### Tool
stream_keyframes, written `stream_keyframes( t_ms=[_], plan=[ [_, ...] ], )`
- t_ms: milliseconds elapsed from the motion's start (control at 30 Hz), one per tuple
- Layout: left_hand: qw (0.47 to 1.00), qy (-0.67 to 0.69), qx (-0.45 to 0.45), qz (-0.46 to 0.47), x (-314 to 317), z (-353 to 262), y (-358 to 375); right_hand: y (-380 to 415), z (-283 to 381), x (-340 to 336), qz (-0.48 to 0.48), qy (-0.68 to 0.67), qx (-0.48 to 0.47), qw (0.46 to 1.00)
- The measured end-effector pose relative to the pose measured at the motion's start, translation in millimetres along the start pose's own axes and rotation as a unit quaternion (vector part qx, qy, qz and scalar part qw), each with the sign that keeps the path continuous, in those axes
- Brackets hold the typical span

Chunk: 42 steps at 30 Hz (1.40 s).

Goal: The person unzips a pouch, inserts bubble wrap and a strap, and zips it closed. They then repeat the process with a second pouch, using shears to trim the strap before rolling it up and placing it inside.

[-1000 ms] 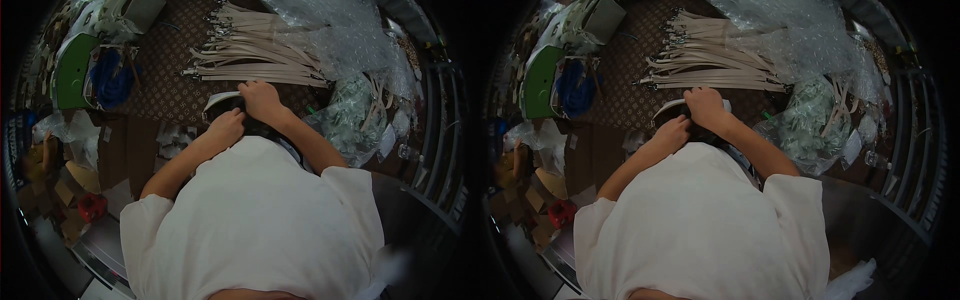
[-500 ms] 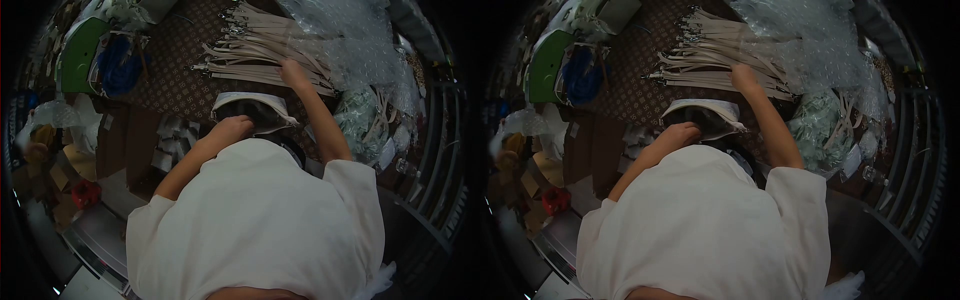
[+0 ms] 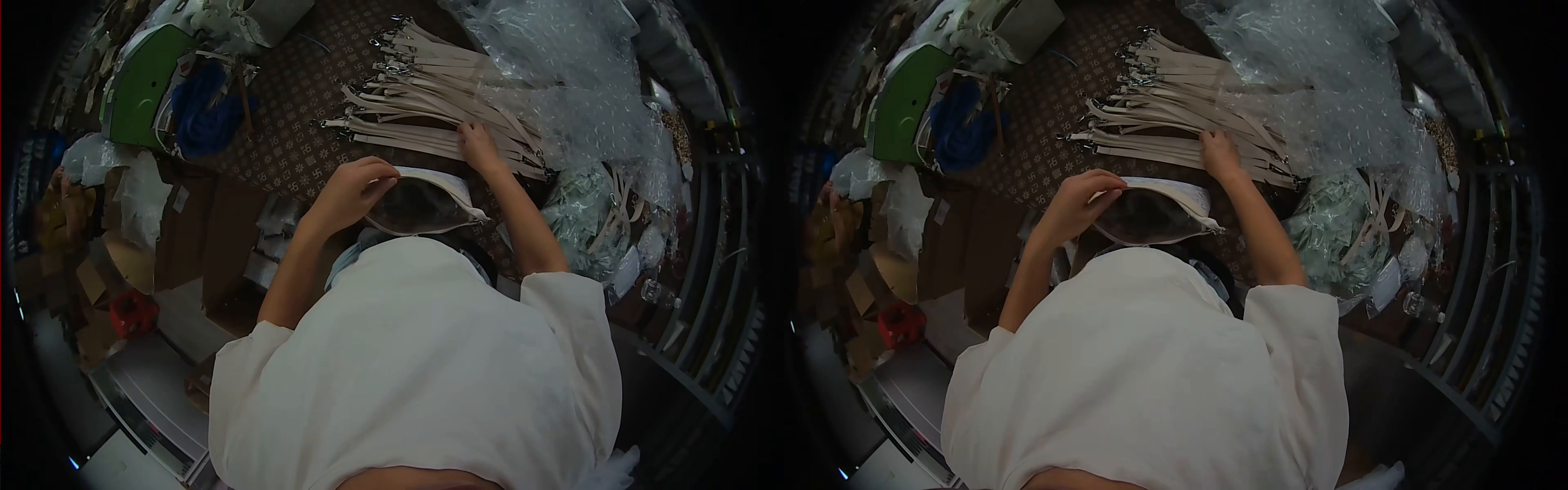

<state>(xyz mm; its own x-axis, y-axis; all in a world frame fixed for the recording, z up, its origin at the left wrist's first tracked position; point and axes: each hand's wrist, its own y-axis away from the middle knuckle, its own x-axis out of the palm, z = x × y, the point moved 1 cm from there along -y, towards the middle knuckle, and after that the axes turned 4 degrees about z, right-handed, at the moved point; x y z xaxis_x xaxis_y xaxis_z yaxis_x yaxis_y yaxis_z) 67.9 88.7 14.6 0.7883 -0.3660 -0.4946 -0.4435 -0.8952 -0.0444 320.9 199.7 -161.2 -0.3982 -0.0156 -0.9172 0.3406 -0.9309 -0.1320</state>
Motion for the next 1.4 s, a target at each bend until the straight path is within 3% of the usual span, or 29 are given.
stream_keyframes(
  t_ms=[167, 233, 367, 433, 467, 500, 533, 600, 633, 667, 700, 733, 767, 833, 900, 1100, 1167, 1267, 1333, 1367, 1400],
  plan=[
    [0.972, -0.192, 0.111, -0.079, 26, 4, -3, 5, 7, -2, -0.033, 0.052, -0.042, 0.997],
    [0.976, -0.18, 0.11, -0.062, 31, 9, 1, 2, 8, -4, 0.022, 0.056, 0.006, 0.998],
    [0.991, -0.097, 0.097, -0.012, 26, 16, 9, -11, 0, -5, 0.049, 0.097, 0.007, 0.994],
    [0.993, -0.044, 0.088, -0.061, 21, 14, 7, -10, 22, -24, 0.025, 0.023, -0.114, 0.993],
    [0.992, 0.019, 0.072, -0.106, 18, 12, 4, -11, 43, -41, 0.051, -0.037, -0.113, 0.992],
    [0.979, -0.105, 0.092, -0.15, 13, 5, -2, -12, 72, -61, 0.08, -0.096, -0.113, 0.986],
    [0.976, -0.113, 0.091, -0.161, 8, -2, -9, -14, 100, -84, 0.113, -0.128, -0.158, 0.973],
    [0.962, -0.208, 0.136, -0.111, -1, -12, -23, -13, 139, -123, 0.143, -0.157, -0.213, 0.954],
    [0.978, -0.124, 0.152, -0.071, -3, -12, -29, -12, 153, -140, 0.133, -0.167, -0.269, 0.939],
    [0.976, -0.133, 0.153, -0.079, -12, -18, -28, -13, 163, -154, 0.123, -0.177, -0.323, 0.921],
    [0.997, -0.026, 0.074, -0.011, -21, -27, -25, -14, 167, -168, 0.118, -0.175, -0.333, 0.919],
    [0.995, 0.083, -0.007, 0.058, -29, -30, -22, -16, 164, -182, 0.095, -0.243, -0.291, 0.92],
    [0.996, 0.078, -0.004, 0.053, -38, -28, -19, -18, 156, -192, 0.072, -0.309, -0.246, 0.916],
    [0.975, 0.157, -0.104, 0.12, -53, -18, -5, -21, 131, -202, 0.037, -0.328, -0.19, 0.925],
    [0.965, 0.205, -0.124, 0.106, -69, -14, 11, -21, 101, -209, 0.065, -0.396, -0.099, 0.911],
    [0.93, 0.316, -0.147, 0.119, -73, -34, 34, -12, 79, -205, 0.045, -0.449, -0.049, 0.891],
    [0.931, 0.333, -0.114, 0.095, -68, -46, 38, -7, 76, -208, 0.062, -0.454, -0.052, 0.887],
    [0.915, 0.362, -0.148, 0.103, -66, -60, 45, -2, 78, -210, 0.111, -0.41, -0.063, 0.903],
    [0.921, 0.345, -0.152, 0.092, -66, -65, 46, 0, 88, -210, 0.099, -0.322, -0.162, 0.928],
    [0.931, 0.322, -0.152, 0.084, -64, -66, 46, 2, 99, -212, 0.105, -0.322, -0.16, 0.927],
    [0.929, 0.327, -0.154, 0.084, -59, -69, 44, 6, 120, -214, 0.155, -0.313, -0.212, 0.913]
  ],
)
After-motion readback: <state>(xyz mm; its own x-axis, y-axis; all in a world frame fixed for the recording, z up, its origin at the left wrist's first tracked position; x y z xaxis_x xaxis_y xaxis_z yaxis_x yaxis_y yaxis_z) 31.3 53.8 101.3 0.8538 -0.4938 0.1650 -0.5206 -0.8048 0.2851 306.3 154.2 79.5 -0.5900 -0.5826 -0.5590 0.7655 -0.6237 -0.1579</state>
